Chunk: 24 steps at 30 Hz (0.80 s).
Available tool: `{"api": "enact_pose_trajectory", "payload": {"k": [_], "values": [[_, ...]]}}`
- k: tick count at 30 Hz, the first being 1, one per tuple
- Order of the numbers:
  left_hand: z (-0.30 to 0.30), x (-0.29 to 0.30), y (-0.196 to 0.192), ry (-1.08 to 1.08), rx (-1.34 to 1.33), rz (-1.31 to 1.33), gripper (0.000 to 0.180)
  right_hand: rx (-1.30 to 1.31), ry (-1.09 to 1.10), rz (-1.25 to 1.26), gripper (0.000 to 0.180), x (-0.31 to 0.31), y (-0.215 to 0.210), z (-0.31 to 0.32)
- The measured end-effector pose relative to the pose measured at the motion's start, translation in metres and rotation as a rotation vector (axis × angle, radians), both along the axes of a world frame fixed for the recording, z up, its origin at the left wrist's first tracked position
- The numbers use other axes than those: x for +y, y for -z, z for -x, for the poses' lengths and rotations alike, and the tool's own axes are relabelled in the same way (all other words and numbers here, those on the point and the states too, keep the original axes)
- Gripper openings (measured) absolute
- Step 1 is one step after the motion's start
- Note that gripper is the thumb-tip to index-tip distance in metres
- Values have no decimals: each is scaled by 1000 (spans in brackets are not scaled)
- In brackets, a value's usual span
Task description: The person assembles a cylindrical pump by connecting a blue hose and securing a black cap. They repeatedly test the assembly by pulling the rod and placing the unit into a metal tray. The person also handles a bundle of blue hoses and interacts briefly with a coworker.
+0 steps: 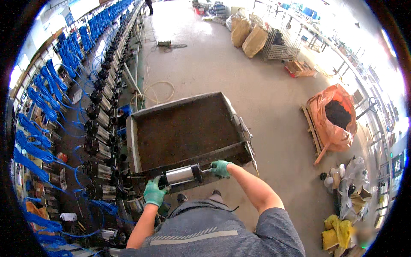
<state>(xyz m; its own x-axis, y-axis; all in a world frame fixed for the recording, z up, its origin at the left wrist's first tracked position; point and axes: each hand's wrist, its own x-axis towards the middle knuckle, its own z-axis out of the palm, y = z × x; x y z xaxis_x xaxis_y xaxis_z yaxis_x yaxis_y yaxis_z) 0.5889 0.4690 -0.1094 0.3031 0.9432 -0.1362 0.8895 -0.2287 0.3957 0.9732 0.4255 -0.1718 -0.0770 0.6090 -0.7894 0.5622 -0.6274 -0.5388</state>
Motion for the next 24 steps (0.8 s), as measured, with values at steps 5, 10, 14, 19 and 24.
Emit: {"api": "enact_pose_trajectory", "payload": {"k": [5, 10, 14, 19, 24], "values": [[-7, 4, -7, 9, 14, 47, 79, 113, 113, -350, 26, -26, 20, 1], [-3, 2, -6, -28, 27, 26, 75, -338, -45, -815, 40, -36, 17, 18], [-6, 2, -10, -36, 32, 63, 76, 24, 84, 75, 46, -7, 4, -4], [-4, 3, -7, -27, 25, 65, 78, -62, -251, -54, 19, 0, -4, -8], [-4, 3, -5, -43, -4, 88, 75, -672, -595, -391, 20, -2, 3, 9]]}}
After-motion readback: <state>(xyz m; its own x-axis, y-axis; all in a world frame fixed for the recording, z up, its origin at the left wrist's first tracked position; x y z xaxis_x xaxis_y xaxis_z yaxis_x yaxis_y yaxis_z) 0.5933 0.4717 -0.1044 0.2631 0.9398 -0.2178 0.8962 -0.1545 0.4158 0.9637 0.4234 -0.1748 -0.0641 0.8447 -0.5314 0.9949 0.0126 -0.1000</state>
